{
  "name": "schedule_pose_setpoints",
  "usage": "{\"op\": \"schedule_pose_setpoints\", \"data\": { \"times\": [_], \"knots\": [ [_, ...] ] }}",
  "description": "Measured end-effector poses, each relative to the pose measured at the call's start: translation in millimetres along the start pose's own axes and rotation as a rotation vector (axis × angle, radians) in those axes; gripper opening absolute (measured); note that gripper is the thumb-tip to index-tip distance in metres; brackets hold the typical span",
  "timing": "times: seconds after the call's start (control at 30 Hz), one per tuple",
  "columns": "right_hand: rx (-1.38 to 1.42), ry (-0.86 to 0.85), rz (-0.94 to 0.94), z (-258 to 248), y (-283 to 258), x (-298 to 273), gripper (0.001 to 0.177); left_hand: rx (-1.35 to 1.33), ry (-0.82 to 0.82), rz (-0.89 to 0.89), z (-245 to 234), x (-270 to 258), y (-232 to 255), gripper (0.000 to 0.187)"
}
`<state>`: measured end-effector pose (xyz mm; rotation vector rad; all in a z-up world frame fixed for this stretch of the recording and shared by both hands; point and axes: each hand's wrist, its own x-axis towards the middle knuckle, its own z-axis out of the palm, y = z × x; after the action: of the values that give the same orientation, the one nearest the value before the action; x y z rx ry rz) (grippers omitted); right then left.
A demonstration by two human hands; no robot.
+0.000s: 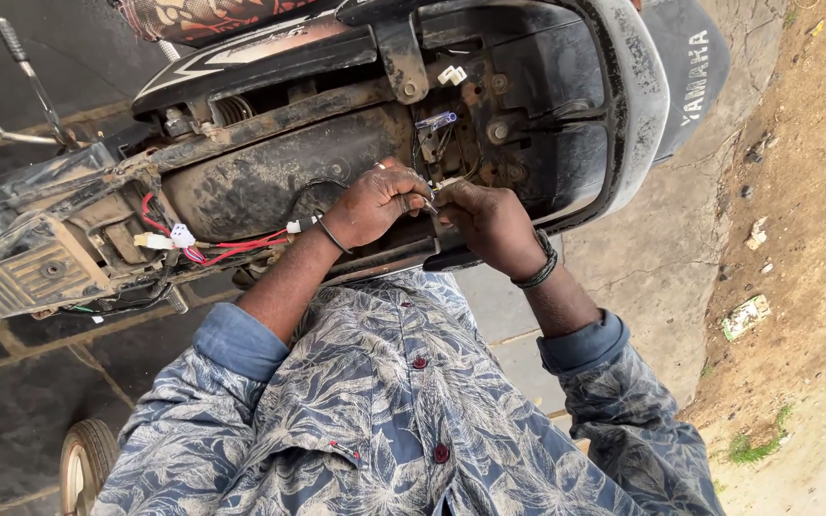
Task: The recorder is connecting and organizing electrical wires and connectors under the seat of a motorcycle.
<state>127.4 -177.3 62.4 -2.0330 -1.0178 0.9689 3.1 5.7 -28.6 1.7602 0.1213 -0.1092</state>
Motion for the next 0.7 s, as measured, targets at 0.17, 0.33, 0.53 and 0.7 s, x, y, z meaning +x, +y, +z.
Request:
{"op": "schedule_pose_setpoints", "data": {
  "times": [0.17, 0.33, 0.53, 0.7],
  "knots": [
    [-0.028, 0.058, -0.019, 5.5, 6.2, -3.1, 0.013, -0.014, -0.007, -0.002, 4.3, 2.8, -4.0, 0.009],
    [-0.099, 0.13, -0.125, 13.5, 13.5, -6.9, 0.018, 0.035, -0.026, -0.038, 5.6, 3.8, -3.2, 0.007],
    [-0.18, 0.223, -0.184, 20.4, 5.7, -4.9, 0.017, 0.006, 0.02, -0.044, 6.3, 0.1, -0.4, 0.007],
    [-0.193, 0.283, -0.209, 24.5, 5.9, -5.6, 0.016, -0.067, 0.012, -0.122, 9.7, 0.3, 1.3, 0.007]
  ]
}}
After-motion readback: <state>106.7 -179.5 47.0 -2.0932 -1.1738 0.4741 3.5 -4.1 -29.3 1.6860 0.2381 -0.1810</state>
